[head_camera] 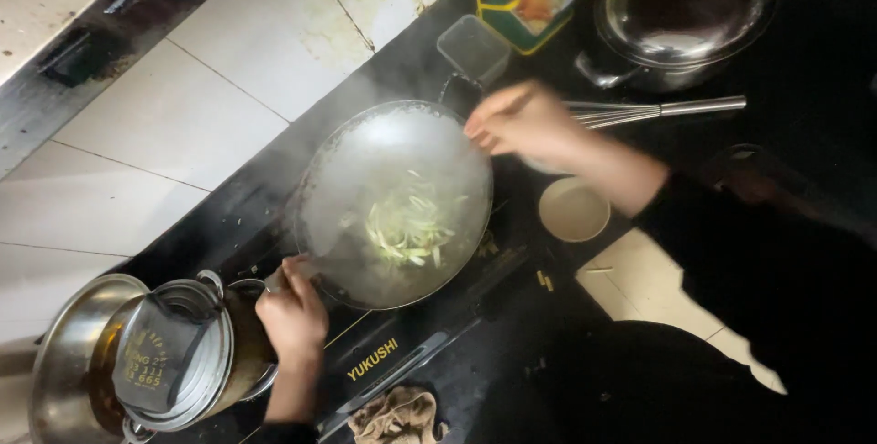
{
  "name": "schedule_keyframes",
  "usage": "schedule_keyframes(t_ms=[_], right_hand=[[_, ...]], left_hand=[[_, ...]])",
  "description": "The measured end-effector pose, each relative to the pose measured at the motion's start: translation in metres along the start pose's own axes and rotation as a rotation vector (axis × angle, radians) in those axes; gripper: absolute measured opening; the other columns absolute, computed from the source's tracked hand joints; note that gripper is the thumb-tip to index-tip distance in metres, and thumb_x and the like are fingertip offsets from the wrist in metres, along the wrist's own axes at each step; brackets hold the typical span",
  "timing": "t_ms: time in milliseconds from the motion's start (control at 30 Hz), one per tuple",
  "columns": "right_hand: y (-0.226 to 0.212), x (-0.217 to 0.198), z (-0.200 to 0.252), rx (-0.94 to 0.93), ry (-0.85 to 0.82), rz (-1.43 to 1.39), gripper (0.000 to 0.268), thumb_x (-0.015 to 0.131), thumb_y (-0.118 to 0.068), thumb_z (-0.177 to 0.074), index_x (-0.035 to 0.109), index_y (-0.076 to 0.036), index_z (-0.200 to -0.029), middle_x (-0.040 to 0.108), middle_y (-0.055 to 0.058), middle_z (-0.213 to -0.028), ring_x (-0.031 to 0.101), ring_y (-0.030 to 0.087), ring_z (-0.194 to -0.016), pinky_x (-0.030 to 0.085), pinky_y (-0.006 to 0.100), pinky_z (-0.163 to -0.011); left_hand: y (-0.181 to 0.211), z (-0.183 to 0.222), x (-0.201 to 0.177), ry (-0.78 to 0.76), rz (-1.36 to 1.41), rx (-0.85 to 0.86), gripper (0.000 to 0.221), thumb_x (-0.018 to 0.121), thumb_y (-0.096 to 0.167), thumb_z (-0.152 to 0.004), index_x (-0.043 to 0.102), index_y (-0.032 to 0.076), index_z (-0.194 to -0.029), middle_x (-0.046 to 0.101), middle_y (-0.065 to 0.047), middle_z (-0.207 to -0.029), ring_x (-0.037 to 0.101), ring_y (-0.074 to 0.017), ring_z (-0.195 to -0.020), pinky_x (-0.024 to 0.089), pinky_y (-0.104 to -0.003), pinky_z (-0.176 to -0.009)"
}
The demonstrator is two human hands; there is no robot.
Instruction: Stir-fry vegetables in a wok and add seasoning.
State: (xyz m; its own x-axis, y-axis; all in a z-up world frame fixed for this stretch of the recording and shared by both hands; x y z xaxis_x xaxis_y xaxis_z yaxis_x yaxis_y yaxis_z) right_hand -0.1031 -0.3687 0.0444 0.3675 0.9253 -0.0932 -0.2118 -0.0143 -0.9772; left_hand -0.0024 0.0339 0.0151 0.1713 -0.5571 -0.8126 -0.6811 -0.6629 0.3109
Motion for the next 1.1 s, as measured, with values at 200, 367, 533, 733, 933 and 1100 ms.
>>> schedule_keyframes(t_ms=[200,367,533,733,933,1100], right_hand=[[0.047,0.057,-0.017,-0.021,-0.034,-0.277,0.011,0.062,-0.003,-0.104,0.072,0.000,-0.106,0.080,0.017,-0.118,0.082,0.022,-0.094,0.071,0.030,-0.081],[0.018,0.061,-0.019,-0.385,-0.138,-0.361,0.021,0.064,0.006,-0.097,0.073,-0.003,-0.081,0.081,0.020,-0.112,0.080,0.026,-0.106,0.070,0.037,-0.088],[-0.033,0.041,0.013,-0.448,-0.234,-0.229,0.024,0.059,0.009,-0.096,0.075,-0.003,-0.082,0.081,0.023,-0.112,0.082,0.029,-0.105,0.072,0.036,-0.090],[-0.056,0.006,0.040,-0.254,-0.192,0.060,0.020,0.059,0.001,-0.100,0.077,-0.007,-0.096,0.083,0.012,-0.110,0.081,0.019,-0.094,0.069,0.025,-0.079],[-0.006,0.000,0.026,0.058,-0.081,0.105,0.024,0.056,-0.008,-0.105,0.080,-0.011,-0.106,0.083,0.006,-0.111,0.078,0.014,-0.094,0.065,0.026,-0.079],[0.058,0.050,0.004,0.052,-0.038,-0.305,0.011,0.065,0.004,-0.099,0.075,0.002,-0.099,0.081,0.020,-0.116,0.083,0.025,-0.091,0.073,0.034,-0.081]], left_hand=[[-0.003,-0.005,0.045,0.126,0.169,-0.551,0.059,0.039,0.035,-0.115,0.079,0.001,-0.090,0.076,-0.021,-0.075,0.075,-0.0376,-0.068,0.057,-0.047,-0.061],[0.044,-0.024,-0.005,0.280,0.058,-0.097,0.050,0.042,0.015,-0.119,0.070,-0.005,-0.082,0.072,-0.018,-0.072,0.070,-0.0347,-0.058,0.049,-0.045,-0.048],[0.077,-0.018,-0.045,0.252,-0.066,0.231,0.037,0.040,-0.003,-0.114,0.072,-0.016,-0.101,0.075,-0.029,-0.096,0.074,-0.0426,-0.077,0.059,-0.047,-0.065],[0.069,0.002,-0.057,0.114,-0.141,0.224,0.037,0.041,0.003,-0.117,0.076,-0.010,-0.114,0.076,-0.019,-0.097,0.073,-0.0339,-0.078,0.057,-0.042,-0.066],[0.038,0.010,-0.020,0.056,-0.036,-0.170,0.045,0.041,0.018,-0.118,0.079,-0.004,-0.106,0.075,-0.016,-0.075,0.071,-0.0350,-0.061,0.053,-0.045,-0.050],[0.030,0.015,0.028,0.143,0.274,-0.544,0.047,0.040,0.026,-0.118,0.078,0.001,-0.103,0.075,-0.011,-0.072,0.073,-0.0212,-0.058,0.058,-0.034,-0.046]])
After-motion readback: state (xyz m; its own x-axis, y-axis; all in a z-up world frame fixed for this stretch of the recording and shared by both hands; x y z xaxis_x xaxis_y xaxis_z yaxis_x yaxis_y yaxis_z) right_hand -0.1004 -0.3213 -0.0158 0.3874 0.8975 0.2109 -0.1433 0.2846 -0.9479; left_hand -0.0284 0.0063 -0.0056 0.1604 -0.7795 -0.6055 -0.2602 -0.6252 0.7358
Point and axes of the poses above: each hand's wrist, its own z-axis away from the middle knuckle, its own x-axis out of the palm, y = z × x, the point moved 4 cm from there along -z, towards the middle knuckle
